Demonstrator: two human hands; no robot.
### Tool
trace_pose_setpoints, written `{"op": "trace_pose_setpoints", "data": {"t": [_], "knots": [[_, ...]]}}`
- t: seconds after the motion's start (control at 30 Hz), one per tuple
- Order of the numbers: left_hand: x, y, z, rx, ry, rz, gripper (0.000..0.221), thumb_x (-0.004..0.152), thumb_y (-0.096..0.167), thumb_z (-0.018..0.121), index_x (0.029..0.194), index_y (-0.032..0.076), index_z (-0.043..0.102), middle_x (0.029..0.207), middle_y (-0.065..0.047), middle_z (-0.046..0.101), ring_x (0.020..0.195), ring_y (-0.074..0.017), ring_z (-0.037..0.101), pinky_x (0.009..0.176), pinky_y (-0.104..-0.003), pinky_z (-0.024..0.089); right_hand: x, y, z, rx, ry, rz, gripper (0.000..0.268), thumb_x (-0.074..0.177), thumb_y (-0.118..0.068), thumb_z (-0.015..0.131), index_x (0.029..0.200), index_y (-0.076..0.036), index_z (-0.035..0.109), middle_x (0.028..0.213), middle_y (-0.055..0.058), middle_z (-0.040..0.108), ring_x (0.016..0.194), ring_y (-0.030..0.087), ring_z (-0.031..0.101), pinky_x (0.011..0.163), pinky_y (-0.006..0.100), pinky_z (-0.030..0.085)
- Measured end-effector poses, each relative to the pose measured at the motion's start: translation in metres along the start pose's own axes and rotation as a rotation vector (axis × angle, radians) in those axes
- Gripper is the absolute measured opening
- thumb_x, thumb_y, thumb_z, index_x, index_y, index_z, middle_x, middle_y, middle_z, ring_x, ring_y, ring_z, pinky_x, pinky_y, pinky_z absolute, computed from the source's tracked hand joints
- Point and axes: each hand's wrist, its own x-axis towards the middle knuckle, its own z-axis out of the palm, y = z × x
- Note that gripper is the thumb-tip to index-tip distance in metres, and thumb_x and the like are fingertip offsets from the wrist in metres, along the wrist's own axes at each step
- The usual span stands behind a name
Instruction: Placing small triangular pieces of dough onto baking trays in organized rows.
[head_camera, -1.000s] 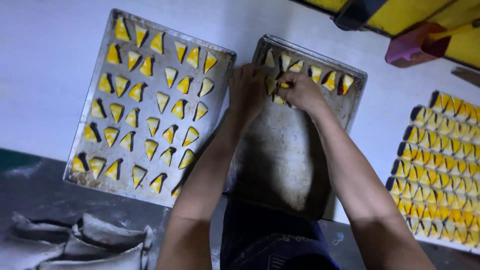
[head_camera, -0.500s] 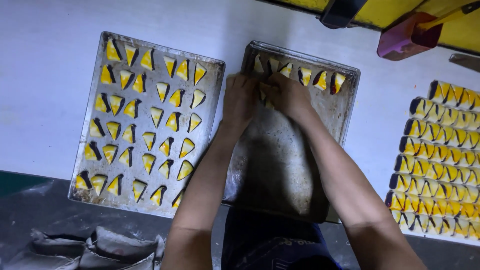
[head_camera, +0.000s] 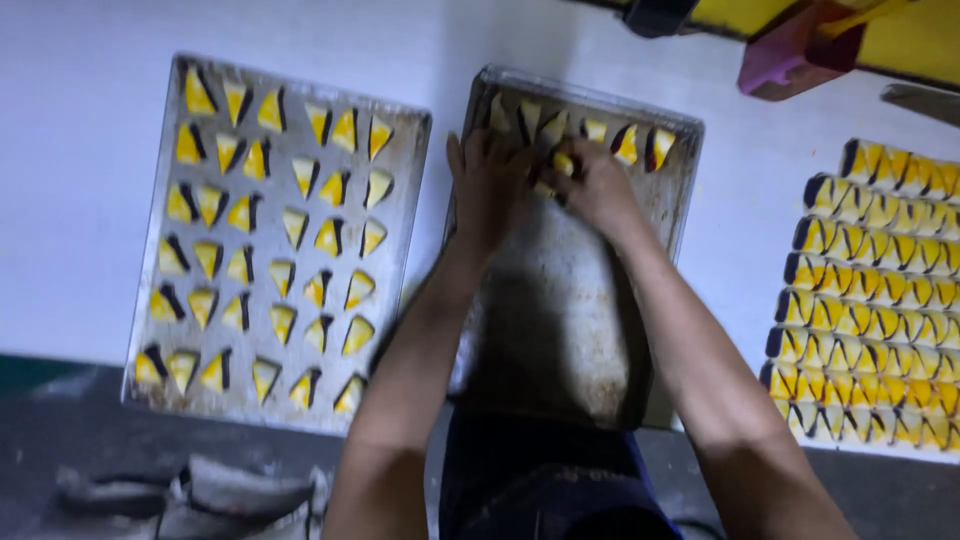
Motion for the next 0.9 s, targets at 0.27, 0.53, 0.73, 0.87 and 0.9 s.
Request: {"op": "trace_pose_setpoints", "data": {"t": [0.27, 0.53, 0.73, 0.87, 0.9], "knots": [[0.026, 0.029, 0.012, -0.171, 0.193, 0.012, 0.026, 0.091, 0.038, 0.064, 0.106, 0.018, 0.067, 0.108, -0.005, 0.061, 0.130, -0.0394, 0.048, 0.108, -0.066, 0.035, 0.003, 0.027, -0.015, 0.021, 0.045, 0.003, 0.037, 0.086, -0.013, 0.074, 0.122, -0.008, 0.068, 0.114, 0.023, 0.070, 0.117, 0.045, 0.064, 0.100, 0.052, 0.050], [0.031, 0.058, 0.044, -0.148, 0.346, 0.261, 0.033, 0.089, 0.052, 0.063, 0.118, 0.036, 0.068, 0.095, 0.004, 0.058, 0.104, -0.0249, 0.052, 0.106, -0.057, 0.033, -0.024, 0.026, -0.025, -0.010, 0.067, 0.123, 0.059, 0.079, -0.008, 0.079, 0.136, -0.012, 0.063, 0.119, 0.023, 0.069, 0.121, 0.046, 0.061, 0.104, 0.055, 0.049], [0.028, 0.080, -0.036, -0.102, 0.461, 0.186, 0.009, 0.084, 0.028, 0.071, 0.091, 0.021, 0.071, 0.092, -0.002, 0.060, 0.105, -0.0258, 0.054, 0.106, -0.054, 0.034, -0.023, 0.064, -0.042, -0.015, 0.176, 0.172, 0.054, 0.083, -0.011, 0.081, 0.133, -0.017, 0.062, 0.116, 0.019, 0.072, 0.119, 0.042, 0.064, 0.102, 0.051, 0.050], [0.032, 0.100, 0.007, -0.144, 0.420, 0.156, 0.024, 0.083, 0.031, 0.067, 0.106, 0.027, 0.069, 0.099, -0.001, 0.063, 0.104, -0.0280, 0.059, 0.105, -0.059, 0.039, -0.034, 0.038, -0.048, 0.079, 0.224, 0.168, 0.059, 0.086, -0.007, 0.078, 0.140, -0.013, 0.055, 0.120, 0.024, 0.070, 0.122, 0.046, 0.062, 0.105, 0.058, 0.048], [0.029, 0.106, 0.011, -0.182, 0.398, 0.193, 0.027, 0.080, 0.027, 0.071, 0.107, 0.025, 0.069, 0.097, -0.002, 0.063, 0.102, -0.0295, 0.060, 0.101, -0.058, 0.040, -0.039, 0.039, -0.044, 0.041, 0.258, 0.174, 0.054, 0.089, -0.006, 0.072, 0.140, -0.015, 0.054, 0.120, 0.022, 0.071, 0.120, 0.045, 0.063, 0.103, 0.057, 0.050]]}}
